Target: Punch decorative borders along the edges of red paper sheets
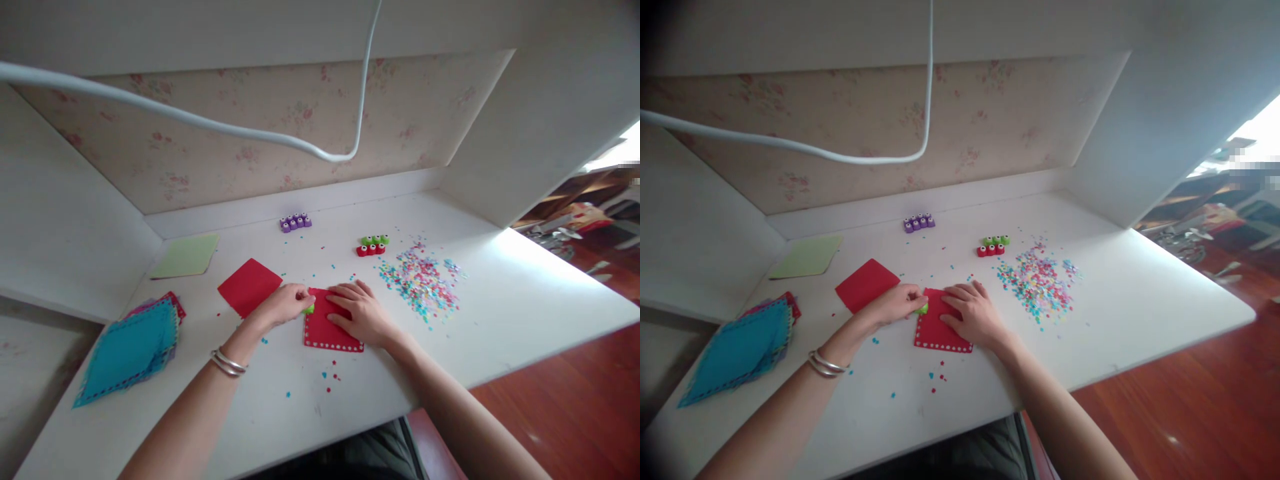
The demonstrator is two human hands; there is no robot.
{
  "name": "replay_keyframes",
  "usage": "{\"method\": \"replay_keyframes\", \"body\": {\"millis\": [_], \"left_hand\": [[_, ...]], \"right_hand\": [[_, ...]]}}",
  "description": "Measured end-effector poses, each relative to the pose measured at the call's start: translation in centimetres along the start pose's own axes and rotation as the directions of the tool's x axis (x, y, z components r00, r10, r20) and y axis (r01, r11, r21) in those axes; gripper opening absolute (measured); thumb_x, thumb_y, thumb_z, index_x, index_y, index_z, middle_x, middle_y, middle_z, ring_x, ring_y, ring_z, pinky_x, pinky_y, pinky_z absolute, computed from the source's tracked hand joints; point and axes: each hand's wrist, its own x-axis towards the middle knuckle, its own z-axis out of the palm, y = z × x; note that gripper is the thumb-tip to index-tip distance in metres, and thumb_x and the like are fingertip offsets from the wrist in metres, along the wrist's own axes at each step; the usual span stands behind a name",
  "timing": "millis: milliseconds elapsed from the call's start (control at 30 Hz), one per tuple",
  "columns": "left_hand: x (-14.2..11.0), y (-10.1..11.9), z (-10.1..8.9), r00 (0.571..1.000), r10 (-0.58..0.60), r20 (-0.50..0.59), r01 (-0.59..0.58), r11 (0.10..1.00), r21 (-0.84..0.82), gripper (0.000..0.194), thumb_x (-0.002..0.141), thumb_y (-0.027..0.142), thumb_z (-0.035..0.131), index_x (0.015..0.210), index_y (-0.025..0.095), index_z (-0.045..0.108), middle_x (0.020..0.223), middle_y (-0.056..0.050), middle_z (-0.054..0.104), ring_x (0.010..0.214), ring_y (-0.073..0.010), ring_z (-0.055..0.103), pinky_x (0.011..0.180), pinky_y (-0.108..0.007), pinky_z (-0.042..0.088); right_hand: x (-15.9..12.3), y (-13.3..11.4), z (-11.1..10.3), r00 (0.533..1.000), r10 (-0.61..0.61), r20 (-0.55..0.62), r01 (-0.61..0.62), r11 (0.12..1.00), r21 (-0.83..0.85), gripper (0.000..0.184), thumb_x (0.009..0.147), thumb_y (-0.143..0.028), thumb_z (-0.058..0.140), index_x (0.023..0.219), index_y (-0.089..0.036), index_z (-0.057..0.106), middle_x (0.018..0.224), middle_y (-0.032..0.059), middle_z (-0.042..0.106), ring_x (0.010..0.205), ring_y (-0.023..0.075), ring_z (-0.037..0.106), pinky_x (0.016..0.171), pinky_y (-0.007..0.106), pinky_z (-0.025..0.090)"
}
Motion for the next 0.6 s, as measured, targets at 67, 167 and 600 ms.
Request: {"method": "replay_keyframes", "body": {"millis": [67, 167, 600], "left_hand": [[-0.2, -0.4, -0.5, 1.0, 0.021, -0.013, -0.021, 1.0, 0.008, 0.033, 0.086, 0.041, 0.055, 0.069, 0.017, 0.067, 0.063, 0.0, 0.061, 0.058, -0.0149, 0.055, 0.052, -0.023, 0.04], [-0.7, -1.3, -1.5, 0.995, 0.036, -0.098, -0.032, 0.999, 0.043, 0.031, 0.088, 0.041, 0.054, 0.078, 0.017, 0.072, 0.079, -0.005, 0.065, 0.072, -0.0187, 0.061, 0.062, -0.027, 0.047], [-5.5, -4.8, 0.4, 0.925, 0.124, -0.359, -0.118, 0.992, 0.038, 0.025, 0.086, 0.024, 0.063, 0.111, 0.023, 0.067, 0.113, -0.007, 0.067, 0.1, -0.0227, 0.067, 0.089, -0.035, 0.055]], "right_hand": [[0.0, 0.0, 0.0, 1.0, -0.001, -0.003, 0.001, 1.0, 0.003, 0.036, 0.091, -0.041, 0.059, 0.125, -0.03, 0.063, 0.132, 0.0051, 0.062, 0.125, 0.0254, 0.052, 0.112, 0.053, 0.026], [0.0, 0.0, -0.2, 1.0, -0.003, -0.004, 0.003, 1.0, 0.01, 0.035, 0.091, -0.041, 0.059, 0.125, -0.03, 0.064, 0.133, 0.0048, 0.062, 0.124, 0.0246, 0.052, 0.112, 0.051, 0.026], [0.4, -0.2, -0.5, 1.0, 0.02, 0.011, -0.021, 0.998, 0.054, 0.038, 0.092, -0.04, 0.059, 0.128, -0.027, 0.061, 0.134, 0.0078, 0.06, 0.126, 0.0269, 0.051, 0.112, 0.055, 0.03]]}}
